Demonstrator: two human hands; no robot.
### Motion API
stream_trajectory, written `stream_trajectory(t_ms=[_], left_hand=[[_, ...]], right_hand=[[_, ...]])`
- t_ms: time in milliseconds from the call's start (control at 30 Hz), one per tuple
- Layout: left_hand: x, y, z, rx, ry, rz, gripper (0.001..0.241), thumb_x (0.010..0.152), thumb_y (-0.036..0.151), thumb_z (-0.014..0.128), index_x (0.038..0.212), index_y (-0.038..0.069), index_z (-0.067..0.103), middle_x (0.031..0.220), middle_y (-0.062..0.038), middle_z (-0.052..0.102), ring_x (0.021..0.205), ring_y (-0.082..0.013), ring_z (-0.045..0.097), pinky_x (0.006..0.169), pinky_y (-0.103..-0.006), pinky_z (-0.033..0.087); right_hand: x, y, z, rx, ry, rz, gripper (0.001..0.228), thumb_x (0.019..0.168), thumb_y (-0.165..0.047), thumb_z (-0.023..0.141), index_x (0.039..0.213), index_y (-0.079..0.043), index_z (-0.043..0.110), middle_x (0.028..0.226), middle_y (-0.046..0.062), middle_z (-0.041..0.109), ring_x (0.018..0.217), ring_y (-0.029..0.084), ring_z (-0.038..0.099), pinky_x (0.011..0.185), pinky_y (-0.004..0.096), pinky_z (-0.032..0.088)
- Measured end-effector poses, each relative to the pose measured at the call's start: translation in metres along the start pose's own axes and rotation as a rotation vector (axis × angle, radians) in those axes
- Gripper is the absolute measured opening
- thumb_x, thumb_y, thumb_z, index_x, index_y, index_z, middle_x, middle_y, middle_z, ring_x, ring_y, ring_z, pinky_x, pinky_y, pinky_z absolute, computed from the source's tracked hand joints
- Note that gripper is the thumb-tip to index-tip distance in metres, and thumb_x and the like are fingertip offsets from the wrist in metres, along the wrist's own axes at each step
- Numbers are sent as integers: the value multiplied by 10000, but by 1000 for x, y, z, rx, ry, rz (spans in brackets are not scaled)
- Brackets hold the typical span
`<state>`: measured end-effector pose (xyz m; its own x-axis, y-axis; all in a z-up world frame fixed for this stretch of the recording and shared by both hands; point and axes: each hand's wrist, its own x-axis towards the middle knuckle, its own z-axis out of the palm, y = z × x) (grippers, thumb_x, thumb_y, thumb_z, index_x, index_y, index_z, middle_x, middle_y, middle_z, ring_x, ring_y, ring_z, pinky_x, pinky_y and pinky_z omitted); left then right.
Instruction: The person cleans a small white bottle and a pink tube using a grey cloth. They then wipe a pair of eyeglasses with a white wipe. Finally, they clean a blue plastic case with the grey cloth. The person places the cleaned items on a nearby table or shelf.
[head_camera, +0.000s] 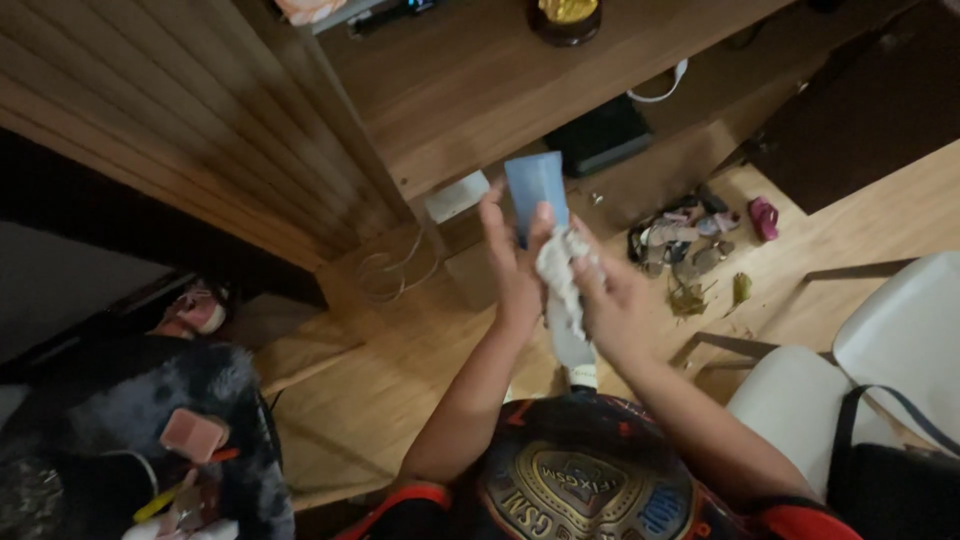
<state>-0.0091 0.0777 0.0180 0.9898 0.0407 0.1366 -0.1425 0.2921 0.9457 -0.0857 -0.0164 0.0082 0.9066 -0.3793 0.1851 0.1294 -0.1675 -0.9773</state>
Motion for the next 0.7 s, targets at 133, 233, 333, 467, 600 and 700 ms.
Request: stream_trajectory(t_ms=[133,233,333,467,600,700], left_hand=[[7,-27,20,10,-124,142,772,987,447,661,1638,249,295,1648,-147,341,1432,-301,390,1189,-479,282],[-4,-33,35,-103,-190,-40,763,1016,262,629,1661,285,223,1555,-260,423,1365,-313,469,1139,-423,377],[-19,-8,42,-160,-274,-58,637,1056,77,437,1647,96,199,1679,-233,179,1510,-290,193,1252,-454,197],[-16,-9,42,-141,-212,-250,624,1051,365,487,1615,164,311,1654,-109,312,1492,-248,324,1235,-448,224],[12,0,41,-11,2,-424,848,898,563,631,1585,132,383,1620,-185,362,1472,-402,370,1178,-523,277],[38,-38,19,-472,-136,-253,604,1051,298,554,1606,179,351,1482,-255,528,1372,-278,524,1173,-376,353]], right_hand=[[3,21,-4,-66,32,-79,433,991,-149,682,1418,-210,658,1247,39,725,1181,115,643,1005,266,486],[22,-8,-10,61,20,-264,417,1008,-38,607,1423,-75,611,1481,174,588,1375,290,555,1164,423,391],[41,-13,-17,93,-82,-336,477,997,13,592,1470,-18,537,1549,233,477,1450,346,422,1215,491,319],[45,-9,-8,172,-36,-339,477,1010,-3,595,1482,-13,521,1562,211,473,1475,344,399,1239,497,292],[31,10,-4,-14,-82,-503,352,1034,-31,539,1366,31,640,1399,241,617,1355,375,517,1140,519,426],[12,-6,-6,-67,-176,-601,316,1007,-41,548,1279,24,695,1348,207,677,1354,435,555,1148,537,430]])
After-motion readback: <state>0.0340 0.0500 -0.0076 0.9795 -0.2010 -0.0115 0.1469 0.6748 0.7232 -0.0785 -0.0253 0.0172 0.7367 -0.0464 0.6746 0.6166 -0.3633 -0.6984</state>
